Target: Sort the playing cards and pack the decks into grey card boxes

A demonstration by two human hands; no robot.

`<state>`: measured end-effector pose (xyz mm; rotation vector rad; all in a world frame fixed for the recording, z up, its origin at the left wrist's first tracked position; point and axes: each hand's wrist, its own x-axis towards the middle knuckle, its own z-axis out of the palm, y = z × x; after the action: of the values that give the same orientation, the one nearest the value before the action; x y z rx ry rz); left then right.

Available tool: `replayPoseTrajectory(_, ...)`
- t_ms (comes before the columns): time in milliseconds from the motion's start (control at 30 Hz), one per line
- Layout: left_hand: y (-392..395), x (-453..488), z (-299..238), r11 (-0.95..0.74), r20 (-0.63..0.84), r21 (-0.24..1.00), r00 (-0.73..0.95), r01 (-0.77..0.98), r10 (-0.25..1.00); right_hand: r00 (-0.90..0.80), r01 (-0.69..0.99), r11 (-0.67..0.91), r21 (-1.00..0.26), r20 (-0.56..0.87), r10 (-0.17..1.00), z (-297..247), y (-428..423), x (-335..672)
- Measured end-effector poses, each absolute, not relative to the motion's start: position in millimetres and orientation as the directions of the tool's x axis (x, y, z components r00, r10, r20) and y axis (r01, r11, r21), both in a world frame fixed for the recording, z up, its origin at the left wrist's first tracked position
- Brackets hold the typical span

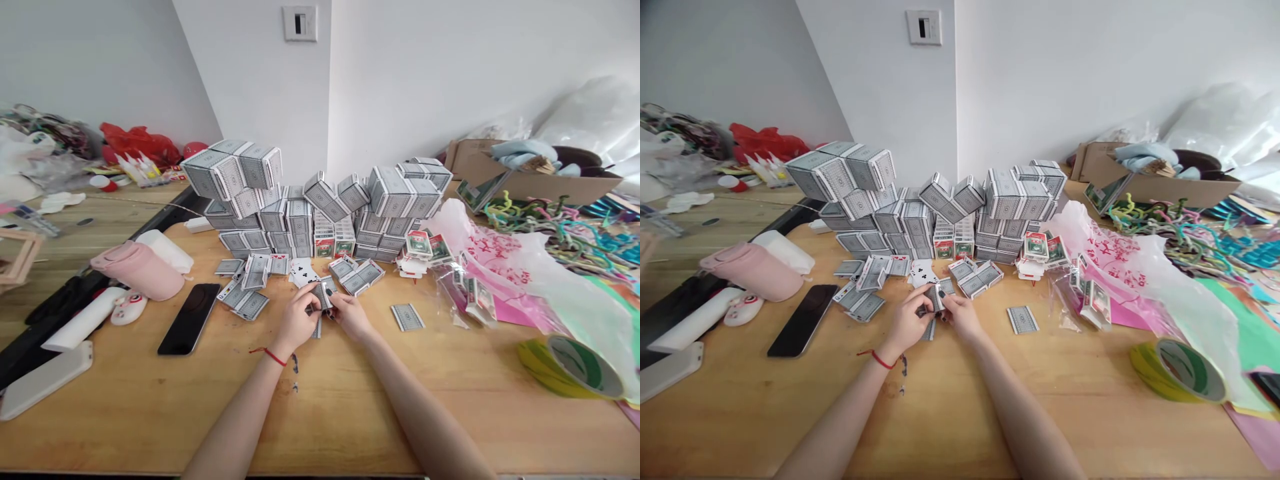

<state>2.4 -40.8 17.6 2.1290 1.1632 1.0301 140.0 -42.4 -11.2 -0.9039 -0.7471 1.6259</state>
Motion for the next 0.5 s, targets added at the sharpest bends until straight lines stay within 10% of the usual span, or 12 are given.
replayPoseTrajectory(500, -41.0, 2.9, 13.5, -0.523, 0.393, 0.697, 0.349, 0.490, 0.851, -0.056, -0.120, -0.027, -0.992, -0.021, 0.998, -15.9, -41.4, 144.5)
